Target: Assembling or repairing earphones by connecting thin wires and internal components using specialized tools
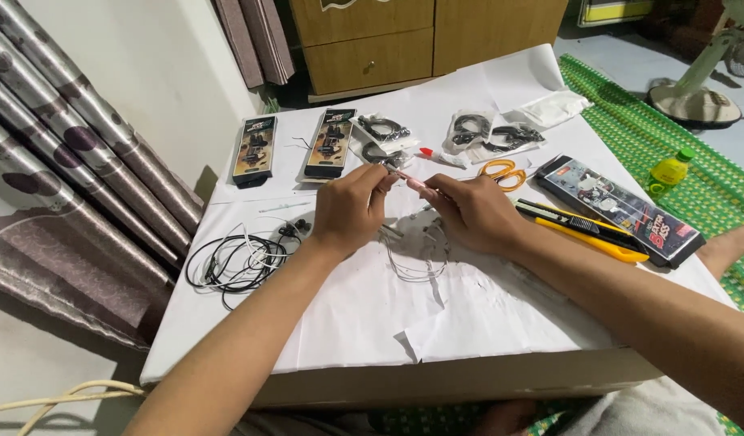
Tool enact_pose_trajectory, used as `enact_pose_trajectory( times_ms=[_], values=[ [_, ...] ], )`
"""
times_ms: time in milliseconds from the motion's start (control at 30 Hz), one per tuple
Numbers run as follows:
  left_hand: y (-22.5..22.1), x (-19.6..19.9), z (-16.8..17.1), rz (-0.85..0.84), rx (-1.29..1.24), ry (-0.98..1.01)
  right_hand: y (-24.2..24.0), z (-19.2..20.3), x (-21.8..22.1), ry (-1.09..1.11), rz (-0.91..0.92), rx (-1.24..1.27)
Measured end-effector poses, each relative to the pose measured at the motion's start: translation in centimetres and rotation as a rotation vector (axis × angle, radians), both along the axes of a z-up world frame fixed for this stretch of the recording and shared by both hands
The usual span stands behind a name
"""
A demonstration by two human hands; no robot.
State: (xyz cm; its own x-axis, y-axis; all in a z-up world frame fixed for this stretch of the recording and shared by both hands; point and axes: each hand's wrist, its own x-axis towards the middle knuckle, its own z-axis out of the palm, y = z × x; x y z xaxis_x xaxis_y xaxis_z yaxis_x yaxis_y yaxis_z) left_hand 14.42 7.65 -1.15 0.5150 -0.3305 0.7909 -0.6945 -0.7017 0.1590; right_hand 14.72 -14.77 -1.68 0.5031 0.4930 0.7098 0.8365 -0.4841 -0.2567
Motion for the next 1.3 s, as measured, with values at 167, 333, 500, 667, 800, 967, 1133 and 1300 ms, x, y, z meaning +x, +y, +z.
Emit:
enact_pose_trajectory(
  times_ms=[167,333,500,667,800,967,1133,1300],
  values=[
    [-0.4,-0.2,0.0,-0.018,-0.006,0.0,-0.2,-0.4,0.4,0.029,-0.011,-0.012],
    [-0.2,0.0,-0.2,0.017,0.017,-0.039,-0.1,-0.1,0.2,0.042,-0.022,-0.029],
    [0.0,0.4,-0.3,0.038,0.042,-0.051,0.1,-0.2,0.1,0.048,-0.044,-0.031],
    [-0.7,-0.9,0.3,-0.017,0.051,-0.037,-0.1,-0.5,0.8,0.065,-0.045,-0.045],
    [-0.1,0.6,-0.6,0.043,0.014,-0.04,0.2,0.1,-0.1,0.077,-0.046,-0.046],
    [-0.2,-0.4,0.0,-0.011,0.014,0.052,0.0,-0.1,0.2,0.11,-0.047,-0.044],
    [-0.1,0.3,-0.7,0.052,0.022,0.051,0.2,0.6,-0.5,0.113,-0.041,-0.019],
    [-0.3,-0.6,0.0,0.03,0.012,0.133,0.4,0.9,-0.6,0.126,-0.055,-0.029]
  ],
)
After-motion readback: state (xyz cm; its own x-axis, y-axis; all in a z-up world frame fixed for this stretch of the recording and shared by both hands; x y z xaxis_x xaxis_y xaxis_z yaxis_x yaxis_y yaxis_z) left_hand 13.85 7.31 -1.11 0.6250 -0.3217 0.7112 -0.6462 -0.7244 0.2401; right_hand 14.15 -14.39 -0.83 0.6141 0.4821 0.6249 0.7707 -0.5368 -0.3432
